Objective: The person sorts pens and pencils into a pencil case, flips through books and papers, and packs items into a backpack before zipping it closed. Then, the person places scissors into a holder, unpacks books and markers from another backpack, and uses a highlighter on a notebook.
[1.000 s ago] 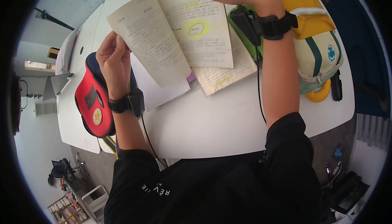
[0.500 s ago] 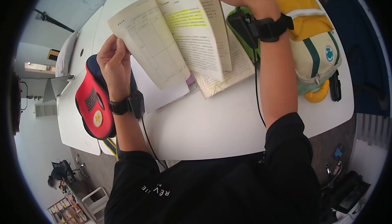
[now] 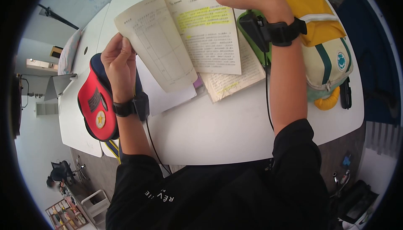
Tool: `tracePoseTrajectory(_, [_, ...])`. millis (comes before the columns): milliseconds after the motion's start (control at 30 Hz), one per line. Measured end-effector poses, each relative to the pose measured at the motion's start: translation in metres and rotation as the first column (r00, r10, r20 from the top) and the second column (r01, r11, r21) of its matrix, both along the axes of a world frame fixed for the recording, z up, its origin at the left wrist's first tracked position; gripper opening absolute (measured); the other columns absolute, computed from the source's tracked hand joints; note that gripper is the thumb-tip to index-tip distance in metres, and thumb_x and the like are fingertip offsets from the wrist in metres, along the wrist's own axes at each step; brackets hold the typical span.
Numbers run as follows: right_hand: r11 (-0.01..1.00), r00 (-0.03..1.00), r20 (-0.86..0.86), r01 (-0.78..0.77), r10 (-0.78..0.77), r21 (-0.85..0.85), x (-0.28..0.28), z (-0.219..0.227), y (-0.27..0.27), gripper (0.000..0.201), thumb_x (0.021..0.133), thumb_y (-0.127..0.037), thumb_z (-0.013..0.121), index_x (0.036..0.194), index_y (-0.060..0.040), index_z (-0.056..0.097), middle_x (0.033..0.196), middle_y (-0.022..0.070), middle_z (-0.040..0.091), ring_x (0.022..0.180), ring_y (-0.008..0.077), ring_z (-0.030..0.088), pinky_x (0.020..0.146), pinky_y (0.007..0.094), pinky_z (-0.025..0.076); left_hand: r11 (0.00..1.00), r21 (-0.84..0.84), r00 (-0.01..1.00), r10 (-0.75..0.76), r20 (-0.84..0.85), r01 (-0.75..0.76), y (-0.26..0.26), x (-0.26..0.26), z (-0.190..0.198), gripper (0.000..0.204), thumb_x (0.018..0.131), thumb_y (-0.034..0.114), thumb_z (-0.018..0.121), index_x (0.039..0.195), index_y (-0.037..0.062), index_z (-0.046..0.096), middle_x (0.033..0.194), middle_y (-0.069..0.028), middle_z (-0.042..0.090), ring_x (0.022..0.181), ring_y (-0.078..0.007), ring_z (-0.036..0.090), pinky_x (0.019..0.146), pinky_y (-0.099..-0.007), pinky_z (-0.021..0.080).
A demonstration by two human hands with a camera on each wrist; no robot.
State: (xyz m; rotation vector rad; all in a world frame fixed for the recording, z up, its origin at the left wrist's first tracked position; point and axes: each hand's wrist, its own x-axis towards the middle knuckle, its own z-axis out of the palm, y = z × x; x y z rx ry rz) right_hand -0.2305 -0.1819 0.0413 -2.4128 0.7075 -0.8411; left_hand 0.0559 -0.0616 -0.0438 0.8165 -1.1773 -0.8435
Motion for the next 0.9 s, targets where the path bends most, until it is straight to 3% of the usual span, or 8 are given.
tracePoseTrajectory(267, [1.0, 0.994, -0.101, 0.031, -0.031, 0.005, -0.0047, 0.0003, -0.0012, 0.032, 0.088, -0.004, 0.048, 0.113, 0.0053, 0.065, 0.109, 0.0214, 0.069, 0.103, 0.033, 0.065, 0.095, 0.0366, 0.047, 1.0, -0.008, 1.0, 0.004, -0.011, -0.004, 0.0005, -0.0046, 0.0038, 0.025, 0.098, 0.001, 0.058, 0.12, -0.01, 0.063, 0.1, -0.0117, 0.072, 0.084, -0.0141, 0.065, 0.079, -0.0277, 0.052])
tracePoseTrajectory(433, [0.998, 0.996, -0.078, 0.045, -0.042, 0.032, -0.0025, 0.0007, 0.0021, 0.032, 0.087, -0.004, 0.047, 0.112, 0.0057, 0.065, 0.108, 0.0224, 0.069, 0.102, 0.0326, 0.065, 0.095, 0.0368, 0.048, 0.999, 0.016, 0.999, 0.04, -0.01, -0.039, 0.0019, -0.004, 0.002, 0.025, 0.098, 0.001, 0.058, 0.12, -0.0097, 0.063, 0.1, -0.0115, 0.071, 0.084, -0.0141, 0.065, 0.079, -0.0277, 0.052])
tracePoseTrajectory(633, [1.0, 0.997, -0.071, 0.023, -0.022, 0.01, -0.0049, 0.0015, -0.0004, 0.033, 0.086, -0.004, 0.046, 0.111, 0.0065, 0.065, 0.107, 0.0228, 0.069, 0.102, 0.0318, 0.065, 0.094, 0.0358, 0.048, 1.0, -0.005, 1.0, -0.026, 0.009, 0.026, -0.0002, -0.002, 0.002, 0.027, 0.099, 0.002, 0.054, 0.122, -0.0091, 0.062, 0.103, -0.0117, 0.071, 0.087, -0.0142, 0.065, 0.082, -0.028, 0.05])
tracePoseTrajectory(900, [0.999, 0.998, -0.056, 0.03, -0.029, 0.014, -0.0043, 0.0009, 0.0019, 0.034, 0.085, -0.004, 0.047, 0.112, 0.0069, 0.065, 0.106, 0.0228, 0.069, 0.102, 0.0318, 0.065, 0.095, 0.0359, 0.048, 1.0, -0.022, 1.0, -0.016, -0.005, 0.016, 0.0004, -0.0032, 0.0008, 0.025, 0.098, 0.001, 0.057, 0.12, -0.0098, 0.063, 0.1, -0.0114, 0.071, 0.084, -0.0143, 0.066, 0.078, -0.0283, 0.053])
